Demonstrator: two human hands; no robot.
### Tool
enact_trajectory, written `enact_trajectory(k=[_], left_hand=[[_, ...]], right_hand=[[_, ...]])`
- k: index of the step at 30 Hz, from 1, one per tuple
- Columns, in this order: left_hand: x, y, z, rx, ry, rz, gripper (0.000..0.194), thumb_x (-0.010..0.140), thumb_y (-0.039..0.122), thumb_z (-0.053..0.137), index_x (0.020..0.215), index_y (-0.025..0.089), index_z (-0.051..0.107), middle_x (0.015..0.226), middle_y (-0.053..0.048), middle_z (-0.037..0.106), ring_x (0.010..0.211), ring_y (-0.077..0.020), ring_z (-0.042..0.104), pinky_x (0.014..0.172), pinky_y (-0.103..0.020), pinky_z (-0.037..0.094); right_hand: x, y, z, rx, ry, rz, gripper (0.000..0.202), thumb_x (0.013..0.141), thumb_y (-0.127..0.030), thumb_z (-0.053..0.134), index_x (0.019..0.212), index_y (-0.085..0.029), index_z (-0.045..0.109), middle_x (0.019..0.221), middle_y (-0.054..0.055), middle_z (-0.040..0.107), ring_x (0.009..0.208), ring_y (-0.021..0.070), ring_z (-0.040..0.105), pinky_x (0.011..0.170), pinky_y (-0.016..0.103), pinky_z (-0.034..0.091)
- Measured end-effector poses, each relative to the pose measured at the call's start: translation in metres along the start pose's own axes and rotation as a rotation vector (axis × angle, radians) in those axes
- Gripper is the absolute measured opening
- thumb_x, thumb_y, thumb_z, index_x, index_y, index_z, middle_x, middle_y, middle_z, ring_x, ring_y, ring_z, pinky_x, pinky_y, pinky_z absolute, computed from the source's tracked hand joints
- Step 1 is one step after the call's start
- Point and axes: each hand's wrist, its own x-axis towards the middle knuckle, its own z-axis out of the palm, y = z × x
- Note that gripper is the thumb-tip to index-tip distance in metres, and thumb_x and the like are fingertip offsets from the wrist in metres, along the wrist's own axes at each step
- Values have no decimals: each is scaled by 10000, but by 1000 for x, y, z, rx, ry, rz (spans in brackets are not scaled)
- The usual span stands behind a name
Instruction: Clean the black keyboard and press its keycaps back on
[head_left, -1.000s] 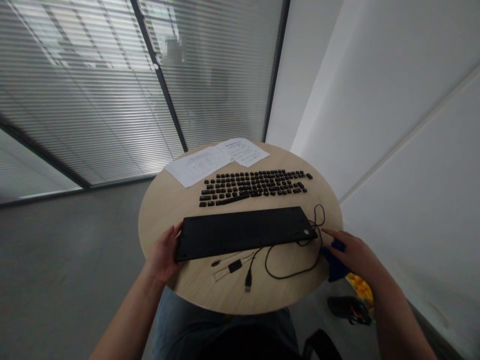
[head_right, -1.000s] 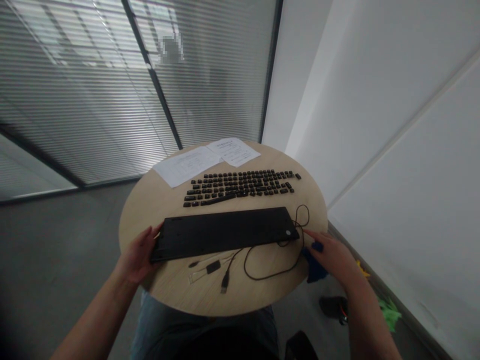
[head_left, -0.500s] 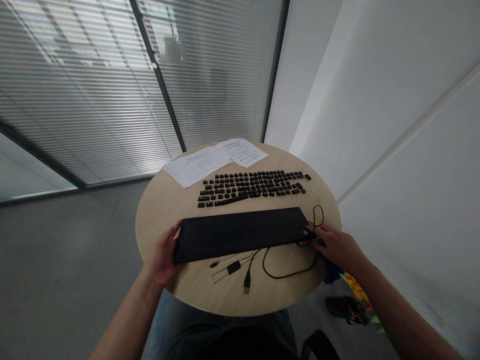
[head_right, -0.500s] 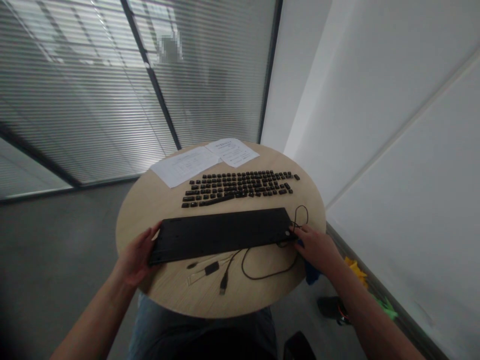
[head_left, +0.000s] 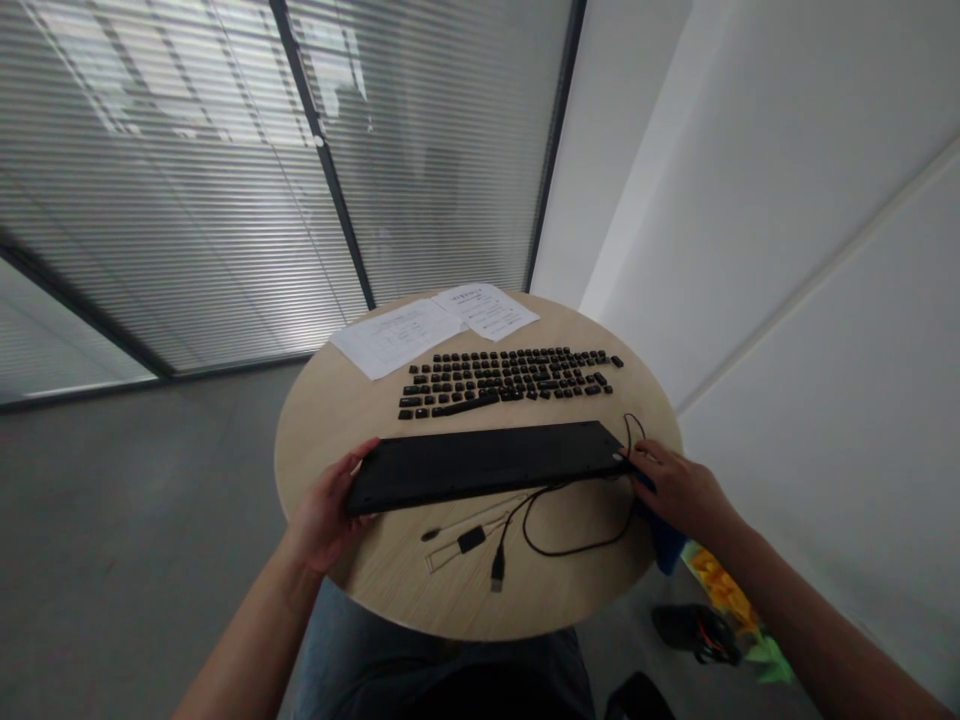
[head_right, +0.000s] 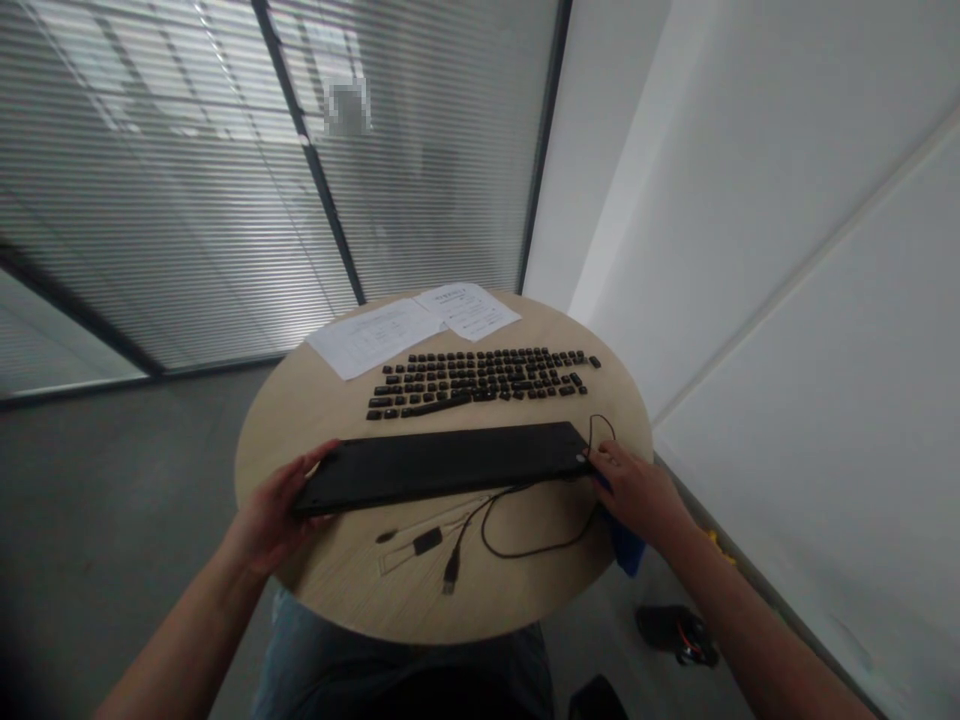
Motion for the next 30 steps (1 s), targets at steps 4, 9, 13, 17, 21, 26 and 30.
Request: enact_trajectory(k=[4,9,13,17,21,26,30], left_hand=[[7,3,-5,-18,-27,62,467,869,252,561,1327,170,598,1152,-105,718,771,-210,752,656,-322,669],[18,3,-17,108,-102,50,464,844,320,592,1280,161,598,1156,-132,736,901,-286,762,829,-413,649],[24,2,-27,178,-217,116,530,801,416,644,1272,175,608,1119,-139,754,954,-313,748,908,-496,609],[25,2,-28,445,-127,224,549,714,528,751,1139,195,648,1128,-131,747,970,-323,736,881,-481,605],[26,5,-24,831,-30,363,579,728,741,639,934,200,634,927,-92,746,808,-281,721,726,-409,601],[26,12,-20,1251,31,501,515,880,708,400,826,227,574,655,-29,661,598,-234,636,620,-343,512],[30,13,-17,1315,62,484,480,907,645,365,907,224,595,719,-41,688,615,-245,647,631,-326,502]], right_hand=[[10,17,-1,152,66,-32,381,1009,-314,425,1320,-228,627,1363,116,634,1090,268,701,836,379,608],[37,46,-7,420,19,-138,393,969,-346,473,1291,-211,654,1273,125,698,1144,281,683,1003,442,557],[61,64,-17,545,-16,-178,405,947,-419,487,1230,-221,699,1214,118,728,1140,302,682,1042,473,529],[79,74,-26,605,-68,-166,437,925,-492,512,1218,-236,712,1213,99,740,1138,307,684,1047,475,524],[91,80,-27,649,-84,-122,464,907,-532,529,1214,-239,716,1202,83,750,1128,309,688,1051,469,518],[102,80,-25,682,-46,-53,466,913,-538,507,1195,-238,726,1183,75,757,1112,306,689,1041,460,520],[108,76,-24,680,-15,8,450,928,-492,493,1202,-224,729,1169,80,760,1093,305,694,1038,467,516]])
